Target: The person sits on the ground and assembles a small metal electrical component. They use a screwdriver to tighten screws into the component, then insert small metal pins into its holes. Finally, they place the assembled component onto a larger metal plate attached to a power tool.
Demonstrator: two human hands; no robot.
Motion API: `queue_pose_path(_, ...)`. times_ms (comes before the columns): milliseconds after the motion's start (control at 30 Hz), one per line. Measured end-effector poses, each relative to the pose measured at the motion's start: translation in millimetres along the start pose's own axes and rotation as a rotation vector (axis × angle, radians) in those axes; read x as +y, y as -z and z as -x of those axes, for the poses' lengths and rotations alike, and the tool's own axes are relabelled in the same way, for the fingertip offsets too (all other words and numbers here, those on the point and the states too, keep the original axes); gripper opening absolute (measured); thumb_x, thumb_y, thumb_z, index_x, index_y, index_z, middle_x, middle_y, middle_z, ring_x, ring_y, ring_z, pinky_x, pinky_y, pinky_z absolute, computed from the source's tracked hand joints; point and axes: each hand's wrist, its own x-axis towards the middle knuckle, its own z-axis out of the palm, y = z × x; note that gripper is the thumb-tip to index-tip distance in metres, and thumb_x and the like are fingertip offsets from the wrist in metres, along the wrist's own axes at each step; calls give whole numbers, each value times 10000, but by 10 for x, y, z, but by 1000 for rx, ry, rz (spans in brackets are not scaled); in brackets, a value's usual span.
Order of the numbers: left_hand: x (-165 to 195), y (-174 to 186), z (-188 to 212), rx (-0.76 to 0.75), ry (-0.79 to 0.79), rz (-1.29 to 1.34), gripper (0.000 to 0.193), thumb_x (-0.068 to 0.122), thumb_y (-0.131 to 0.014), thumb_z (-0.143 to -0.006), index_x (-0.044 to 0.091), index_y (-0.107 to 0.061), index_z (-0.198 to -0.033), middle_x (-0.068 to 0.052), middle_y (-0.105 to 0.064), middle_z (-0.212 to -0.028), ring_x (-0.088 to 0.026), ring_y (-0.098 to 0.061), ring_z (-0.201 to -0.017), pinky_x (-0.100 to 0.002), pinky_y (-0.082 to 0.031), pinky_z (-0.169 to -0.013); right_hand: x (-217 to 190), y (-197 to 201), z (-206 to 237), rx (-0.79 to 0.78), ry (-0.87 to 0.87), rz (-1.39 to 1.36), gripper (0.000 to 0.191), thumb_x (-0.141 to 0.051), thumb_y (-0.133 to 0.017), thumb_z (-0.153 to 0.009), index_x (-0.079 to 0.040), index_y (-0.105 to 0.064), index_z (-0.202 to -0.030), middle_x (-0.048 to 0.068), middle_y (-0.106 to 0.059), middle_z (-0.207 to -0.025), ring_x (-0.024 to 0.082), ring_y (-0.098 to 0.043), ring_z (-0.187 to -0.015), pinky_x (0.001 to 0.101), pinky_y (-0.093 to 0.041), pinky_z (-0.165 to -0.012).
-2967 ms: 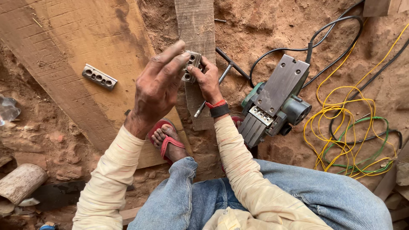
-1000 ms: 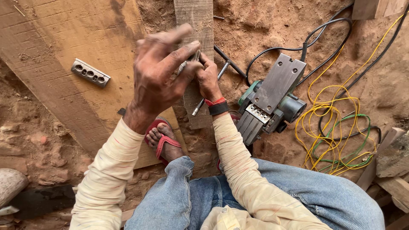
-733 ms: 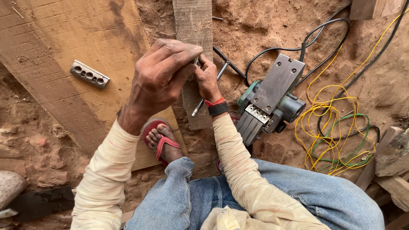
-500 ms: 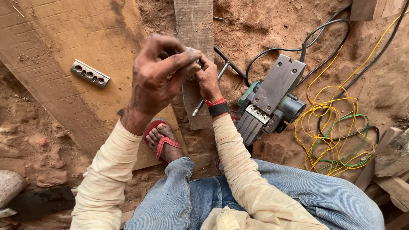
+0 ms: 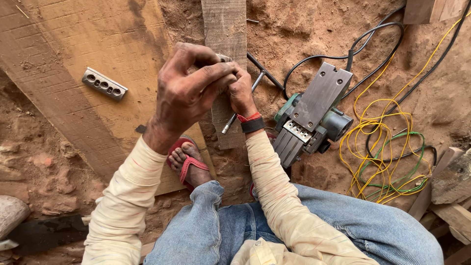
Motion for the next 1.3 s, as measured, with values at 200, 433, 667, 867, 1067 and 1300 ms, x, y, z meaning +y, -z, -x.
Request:
queue_pose_path(200,-39,56,-42,-70,-105,1,268,-14,-718,-950,22,-702,-1215,-132,-681,-1293,-287,-699,-1153,-394,-609,-996,-6,-4,-3,22,-23,3,365,-126,-688,-990,63,-604,-1290,123,-685,-1142,133,-683,-952,263,-591,-805)
queue_pose_path(433,-4,-77,-18,52,0,122,271,101,-827,-953,150,-734,-1203,-81,-624,-1179,-201,-650,-1058,-284,-619,-892,36,31,8,-12,4,-62,373,-99,-729,-995,97,-582,-1276,145,-668,-1190,182,-678,-1007,299,-583,-848)
queue_pose_path(667,-39,20,-36,7,-111,-71,321,24,-785,-917,78,-689,-1218,-92,-707,-1197,-260,-671,-1151,-409,-577,-1007,-11,0,9,-1,-7,-10,374,-99,-680,-980,59,-580,-1304,106,-664,-1138,154,-651,-984,275,-576,-818)
queue_pose_path(867,-93,-172,25,78,-54,78,254,164,-845,-960,147,-743,-1192,-47,-679,-1147,-185,-640,-1079,-328,-627,-908,-22,-13,31,-11,-8,-49,318,-106,-659,-989,59,-573,-1247,124,-683,-1145,177,-690,-1007,301,-625,-869)
queue_pose_path(1067,-198,-66,65,14,-91,46,228,121,-740,-1068,77,-684,-1284,-79,-723,-1232,-221,-689,-1149,-368,-603,-1008,-57,-29,18,-9,-27,12,427,-156,-723,-973,50,-589,-1321,117,-693,-1146,168,-684,-968,296,-613,-851)
queue_pose_path(1300,-93,189,114,-97,102,-200,88,81,-639,-1134,18,-677,-1181,-157,-746,-1071,-197,-732,-844,-283,-620,-717,-48,-76,40,-7,13,137,474,-144,-770,-959,38,-611,-1366,110,-712,-1169,174,-709,-998,340,-630,-905)
